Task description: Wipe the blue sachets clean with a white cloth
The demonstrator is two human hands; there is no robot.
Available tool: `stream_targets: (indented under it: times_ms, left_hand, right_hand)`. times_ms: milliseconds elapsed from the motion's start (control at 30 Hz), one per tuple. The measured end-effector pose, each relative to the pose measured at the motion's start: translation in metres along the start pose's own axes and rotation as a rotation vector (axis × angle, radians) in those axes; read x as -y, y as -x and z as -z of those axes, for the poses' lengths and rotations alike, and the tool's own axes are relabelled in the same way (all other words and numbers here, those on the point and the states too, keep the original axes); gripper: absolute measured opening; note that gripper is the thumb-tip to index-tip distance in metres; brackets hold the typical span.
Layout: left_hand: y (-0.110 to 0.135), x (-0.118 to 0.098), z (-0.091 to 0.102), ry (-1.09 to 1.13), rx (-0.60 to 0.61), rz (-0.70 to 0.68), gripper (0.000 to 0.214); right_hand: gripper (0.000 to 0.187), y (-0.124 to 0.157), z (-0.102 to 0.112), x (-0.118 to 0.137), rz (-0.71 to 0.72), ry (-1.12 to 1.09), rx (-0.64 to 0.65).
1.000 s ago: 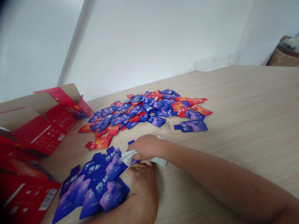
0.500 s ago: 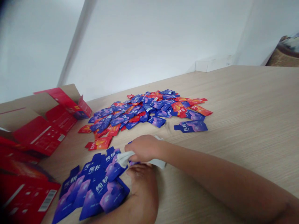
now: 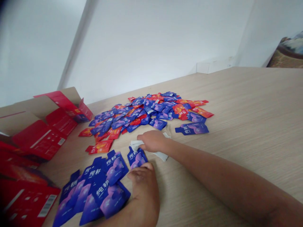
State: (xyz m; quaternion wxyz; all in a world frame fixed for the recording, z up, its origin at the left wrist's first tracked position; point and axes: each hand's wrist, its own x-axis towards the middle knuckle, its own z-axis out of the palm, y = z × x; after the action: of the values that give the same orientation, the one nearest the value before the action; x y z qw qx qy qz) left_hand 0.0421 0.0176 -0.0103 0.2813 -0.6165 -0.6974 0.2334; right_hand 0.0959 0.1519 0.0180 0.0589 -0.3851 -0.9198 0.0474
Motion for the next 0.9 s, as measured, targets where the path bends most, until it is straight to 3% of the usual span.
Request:
stream_targets:
  times_ms: [100,233,433,600,733,833,900]
  left_hand:
    - [-0.001,0.0,0.0,-0.014,-0.005,0.004,0.037]
    - [-0.002,0.001,0.0,-0.02,0.016,0.009,0.038]
    - [0.0,0.001,0.002,0.008,0.013,-0.006,0.036]
    - [0.001,-0.001,0.0,0.003,0.012,0.011,0.034]
    - [-0.002,0.0,-0.001,-0.001,-0.003,0.005,0.037]
    - [-0.004,0.001,0.0,-0.001,0.007,0.018,0.04]
    - [-0.004,0.001,0.0,-0.013,0.007,0.017,0.04]
  right_hand:
    - [0.034,0.005,0.004,0.016,0.117,-0.046,-0.02]
    - [0.033,0.009,0.001,0.033,0.263,-0.089,0.118]
    - [0.037,0.0,-0.009,0.013,0.076,-0.037,0.07]
    - [0.035,-0.001,-0.002,0.0,-0.019,-0.005,0.008]
    - [0.032,0.006,0.005,0.018,0.166,-0.06,-0.084]
    - [0.031,0.009,0.002,0.032,0.308,-0.079,0.02]
    - [0.032,0.008,-0.002,0.034,0.29,-0.07,0.075]
